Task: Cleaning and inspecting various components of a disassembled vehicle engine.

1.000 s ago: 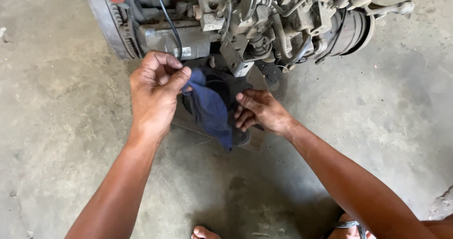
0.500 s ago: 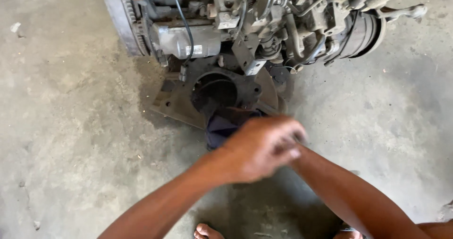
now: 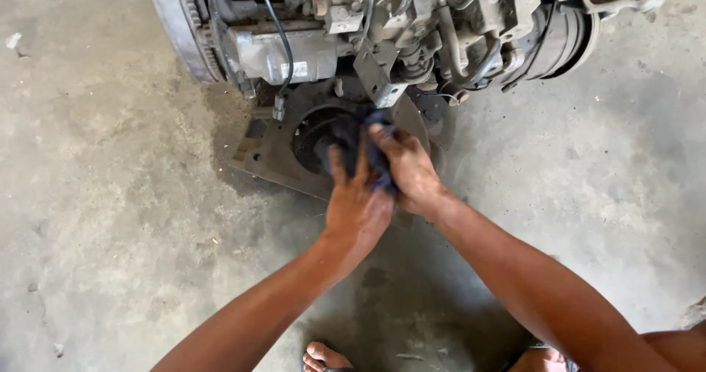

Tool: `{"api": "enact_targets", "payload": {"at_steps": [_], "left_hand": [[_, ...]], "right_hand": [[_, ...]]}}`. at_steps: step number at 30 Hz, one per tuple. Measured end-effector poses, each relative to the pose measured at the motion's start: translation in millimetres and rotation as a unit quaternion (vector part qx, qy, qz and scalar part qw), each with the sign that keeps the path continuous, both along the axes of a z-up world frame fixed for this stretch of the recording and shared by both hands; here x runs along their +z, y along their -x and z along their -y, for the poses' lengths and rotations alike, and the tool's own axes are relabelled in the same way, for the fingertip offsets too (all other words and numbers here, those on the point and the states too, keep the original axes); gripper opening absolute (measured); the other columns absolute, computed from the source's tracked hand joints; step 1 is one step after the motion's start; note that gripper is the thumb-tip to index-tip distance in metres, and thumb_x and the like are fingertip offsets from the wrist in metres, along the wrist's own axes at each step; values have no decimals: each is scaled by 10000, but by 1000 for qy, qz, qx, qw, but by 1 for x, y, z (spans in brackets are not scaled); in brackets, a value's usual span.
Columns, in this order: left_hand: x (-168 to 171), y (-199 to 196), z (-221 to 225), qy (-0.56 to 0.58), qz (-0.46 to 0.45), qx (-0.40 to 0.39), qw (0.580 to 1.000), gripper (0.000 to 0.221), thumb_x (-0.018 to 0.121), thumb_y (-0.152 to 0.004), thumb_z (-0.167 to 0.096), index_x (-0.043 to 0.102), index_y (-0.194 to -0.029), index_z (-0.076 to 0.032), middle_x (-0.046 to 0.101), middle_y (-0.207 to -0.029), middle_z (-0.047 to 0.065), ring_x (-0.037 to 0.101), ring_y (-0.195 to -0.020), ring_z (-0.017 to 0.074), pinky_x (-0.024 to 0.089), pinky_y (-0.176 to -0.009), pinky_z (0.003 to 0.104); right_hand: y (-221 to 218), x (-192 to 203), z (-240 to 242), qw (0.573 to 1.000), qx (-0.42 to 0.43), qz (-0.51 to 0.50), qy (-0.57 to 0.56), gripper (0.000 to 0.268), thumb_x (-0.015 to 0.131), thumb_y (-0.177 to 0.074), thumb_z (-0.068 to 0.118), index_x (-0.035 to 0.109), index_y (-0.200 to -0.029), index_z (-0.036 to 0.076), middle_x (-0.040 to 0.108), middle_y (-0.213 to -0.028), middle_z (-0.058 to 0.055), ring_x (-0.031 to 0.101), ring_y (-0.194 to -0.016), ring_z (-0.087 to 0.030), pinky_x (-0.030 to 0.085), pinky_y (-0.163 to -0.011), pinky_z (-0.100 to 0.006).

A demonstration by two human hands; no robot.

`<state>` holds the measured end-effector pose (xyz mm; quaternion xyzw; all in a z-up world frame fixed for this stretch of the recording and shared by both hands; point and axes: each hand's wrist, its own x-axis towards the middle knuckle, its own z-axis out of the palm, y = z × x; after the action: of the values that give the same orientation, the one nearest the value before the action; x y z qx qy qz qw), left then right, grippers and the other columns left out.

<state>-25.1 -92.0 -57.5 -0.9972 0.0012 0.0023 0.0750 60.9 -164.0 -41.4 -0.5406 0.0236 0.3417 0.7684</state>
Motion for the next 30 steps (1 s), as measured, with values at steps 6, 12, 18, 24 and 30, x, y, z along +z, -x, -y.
{"api": "enact_targets", "payload": {"at_steps": [6, 12, 18, 24, 30], "left_hand": [[-23, -22, -7, 62, 221, -127, 965, 229, 698, -775, -158, 790, -914, -1, 628, -1178, 245, 432, -1368, 461, 473, -952, 638], [-35, -37, -45, 131, 217, -261, 932, 404, 914, -561, -279, 791, -859, -36, 672, -1037, 235, 578, -1241, 419, 395, -1196, 518], [4, -36, -77, 412, 93, -215, 881, 406, 910, -726, -217, 773, -1090, -101, 711, -1074, 221, 608, -1186, 516, 515, -1027, 556], [7, -39, -117, 377, 163, -85, 908, 500, 888, -785, -153, 711, -1252, -168, 714, -1171, 174, 681, -1158, 399, 551, -994, 483], [27, -38, -136, 288, 287, 26, 913, 607, 693, -819, 108, 511, -1385, -17, 759, -1039, 215, 745, -885, 345, 659, -804, 430]], "right_hand": [[-33, -78, 10, 990, -18, 98, 100, 425, 644, -990, 438, 754, -1027, 29, 677, -842, -130, 616, -734, -253, 500, -634, -375], [-40, -54, 17, 999, -33, -25, 1, 394, 547, -979, 208, 627, -1262, -54, 649, -1287, -125, 625, -1112, -180, 505, -991, -293], [-35, -45, 8, 1000, -19, -7, -18, 427, 652, -997, 398, 705, -970, -25, 716, -859, -181, 712, -721, -298, 556, -533, -364], [-57, -59, 4, 985, -61, -113, -111, 366, 505, -1017, 347, 701, -1039, 38, 699, -1019, -128, 650, -940, -311, 529, -867, -389], [-52, -43, -1, 975, 47, -77, -201, 454, 294, -1126, 354, 670, -1166, 104, 724, -1128, -62, 664, -926, -155, 513, -853, -319]]}}
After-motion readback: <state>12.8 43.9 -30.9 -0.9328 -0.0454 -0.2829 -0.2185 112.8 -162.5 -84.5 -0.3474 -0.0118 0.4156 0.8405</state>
